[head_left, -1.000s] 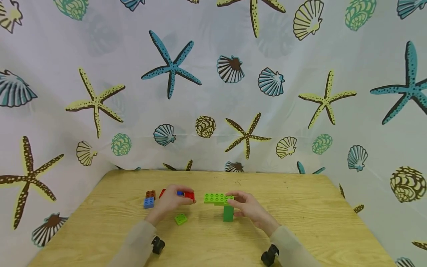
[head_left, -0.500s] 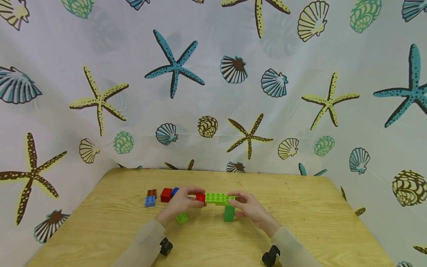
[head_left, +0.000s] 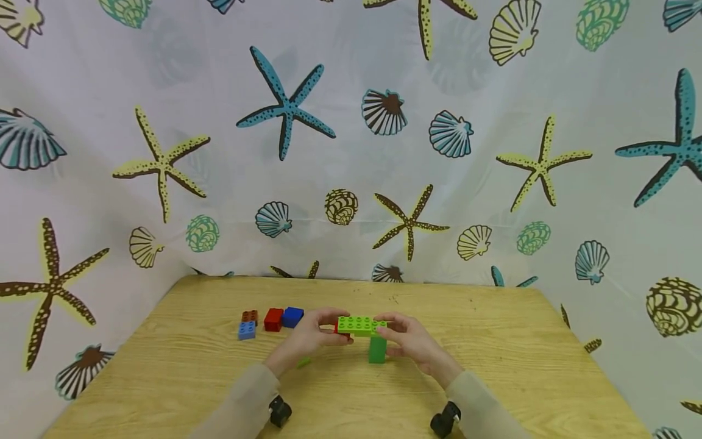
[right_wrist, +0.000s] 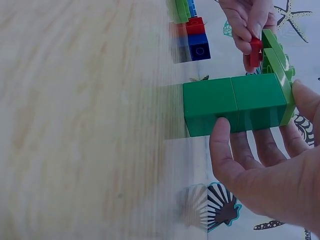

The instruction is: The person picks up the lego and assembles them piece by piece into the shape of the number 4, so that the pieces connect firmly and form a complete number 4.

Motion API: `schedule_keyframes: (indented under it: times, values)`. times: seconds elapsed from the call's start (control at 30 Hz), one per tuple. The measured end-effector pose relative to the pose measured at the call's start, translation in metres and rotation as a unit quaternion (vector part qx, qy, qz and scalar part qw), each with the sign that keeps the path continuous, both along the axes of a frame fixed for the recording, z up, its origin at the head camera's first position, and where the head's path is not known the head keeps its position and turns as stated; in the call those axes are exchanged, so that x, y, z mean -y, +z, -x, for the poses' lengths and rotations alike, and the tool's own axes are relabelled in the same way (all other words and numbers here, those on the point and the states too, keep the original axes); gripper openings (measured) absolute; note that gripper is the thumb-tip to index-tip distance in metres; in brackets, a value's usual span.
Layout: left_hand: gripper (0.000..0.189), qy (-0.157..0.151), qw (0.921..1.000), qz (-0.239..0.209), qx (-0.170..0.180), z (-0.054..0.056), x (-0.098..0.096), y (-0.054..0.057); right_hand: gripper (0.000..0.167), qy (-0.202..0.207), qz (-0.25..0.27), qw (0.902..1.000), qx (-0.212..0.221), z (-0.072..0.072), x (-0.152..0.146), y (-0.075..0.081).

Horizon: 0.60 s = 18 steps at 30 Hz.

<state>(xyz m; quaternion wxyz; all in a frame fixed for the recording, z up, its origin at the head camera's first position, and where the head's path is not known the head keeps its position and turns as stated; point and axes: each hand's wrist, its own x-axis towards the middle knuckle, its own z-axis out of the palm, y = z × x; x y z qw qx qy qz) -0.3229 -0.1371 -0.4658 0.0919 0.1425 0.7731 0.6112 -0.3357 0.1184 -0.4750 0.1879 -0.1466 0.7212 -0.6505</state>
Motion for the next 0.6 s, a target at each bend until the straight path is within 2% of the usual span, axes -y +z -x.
schedule_keyframes:
  times: [0.2,0.3,0.47,0.6]
  values:
    - [0.054,-0.013,0.9992,-0.037,0.011,0.0034,-0.0013,-0.0024,0.045,-0.003,0.005,1.0000,-0.005,0.0003,0.0001,0.0004]
    - [0.053,-0.020,0.9989,-0.043,0.008,0.0017,-0.0036,-0.0014,0.045,-0.006,0.004,1.0000,-0.003,0.0007,-0.0010,-0.0001]
    - [0.051,-0.006,0.9993,-0.036,0.004,-0.0012,-0.0067,0.0008,0.045,-0.006,0.004,1.0000,-0.002,0.0010,-0.0013,-0.0014]
    - [0.048,0.007,0.9986,-0.049,0.018,-0.0016,-0.0064,0.0004,0.047,-0.004,0.001,1.0000,-0.004,-0.0002,-0.0009,-0.0019]
